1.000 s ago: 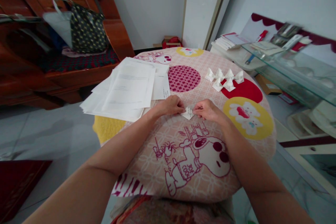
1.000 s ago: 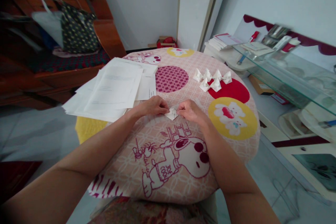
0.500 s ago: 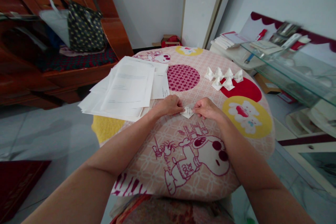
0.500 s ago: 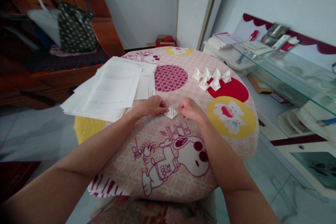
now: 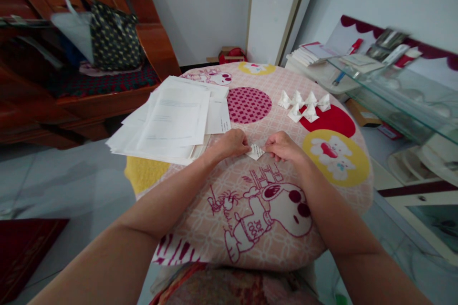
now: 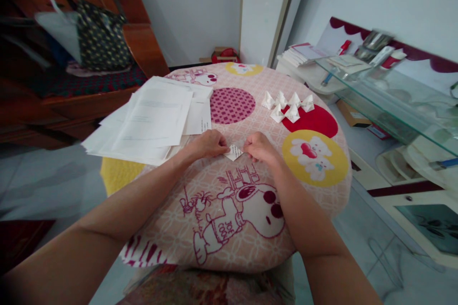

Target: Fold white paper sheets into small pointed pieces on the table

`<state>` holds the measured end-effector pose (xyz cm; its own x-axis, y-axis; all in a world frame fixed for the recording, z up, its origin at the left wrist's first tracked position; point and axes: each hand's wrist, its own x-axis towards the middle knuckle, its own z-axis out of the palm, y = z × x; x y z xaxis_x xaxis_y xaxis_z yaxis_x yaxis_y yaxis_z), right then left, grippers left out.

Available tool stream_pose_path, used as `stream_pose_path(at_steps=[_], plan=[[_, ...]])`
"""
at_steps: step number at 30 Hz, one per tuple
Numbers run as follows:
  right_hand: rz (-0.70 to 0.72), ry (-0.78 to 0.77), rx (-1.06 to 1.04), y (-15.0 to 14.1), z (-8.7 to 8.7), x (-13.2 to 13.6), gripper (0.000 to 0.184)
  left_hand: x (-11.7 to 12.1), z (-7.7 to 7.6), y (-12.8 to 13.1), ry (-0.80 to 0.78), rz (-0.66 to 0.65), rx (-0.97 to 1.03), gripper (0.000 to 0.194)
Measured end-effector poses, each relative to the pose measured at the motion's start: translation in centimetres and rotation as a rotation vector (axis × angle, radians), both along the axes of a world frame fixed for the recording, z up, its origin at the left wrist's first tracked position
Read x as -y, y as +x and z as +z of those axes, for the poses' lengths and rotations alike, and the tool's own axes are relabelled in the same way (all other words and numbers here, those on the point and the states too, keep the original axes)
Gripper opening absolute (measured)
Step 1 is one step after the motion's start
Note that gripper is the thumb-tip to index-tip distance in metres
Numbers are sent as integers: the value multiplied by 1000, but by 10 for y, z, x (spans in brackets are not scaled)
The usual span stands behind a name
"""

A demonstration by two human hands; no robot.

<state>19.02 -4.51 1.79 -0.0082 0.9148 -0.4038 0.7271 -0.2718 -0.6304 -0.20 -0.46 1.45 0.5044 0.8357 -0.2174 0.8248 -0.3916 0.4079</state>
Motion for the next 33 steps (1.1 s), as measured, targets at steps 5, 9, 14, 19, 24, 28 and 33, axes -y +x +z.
stream_pose_path(at_steps=[5, 9, 14, 19, 24, 28, 33], plan=[[5, 15, -48, 1, -2, 1, 23, 0, 3, 1, -32, 2, -5, 21], [40, 102, 127, -7, -4, 0, 27, 0, 4, 2, -46, 29, 1, 18], [57, 89, 160, -11, -5, -5, 23, 0, 6, 4, -36, 18, -35, 19], [-13, -21, 18, -6, -5, -6, 14, -1, 5, 3, -21, 8, -28, 18], [-53, -66, -56, -1, -2, -4, 15, -2, 3, 1, -25, 28, 16, 16], [-49, -70, -152, 2, -2, -1, 11, -2, 4, 1, -52, 11, 18, 20], [10, 97, 128, -7, -3, 1, 31, -2, 4, 1, -72, 19, -10, 20]])
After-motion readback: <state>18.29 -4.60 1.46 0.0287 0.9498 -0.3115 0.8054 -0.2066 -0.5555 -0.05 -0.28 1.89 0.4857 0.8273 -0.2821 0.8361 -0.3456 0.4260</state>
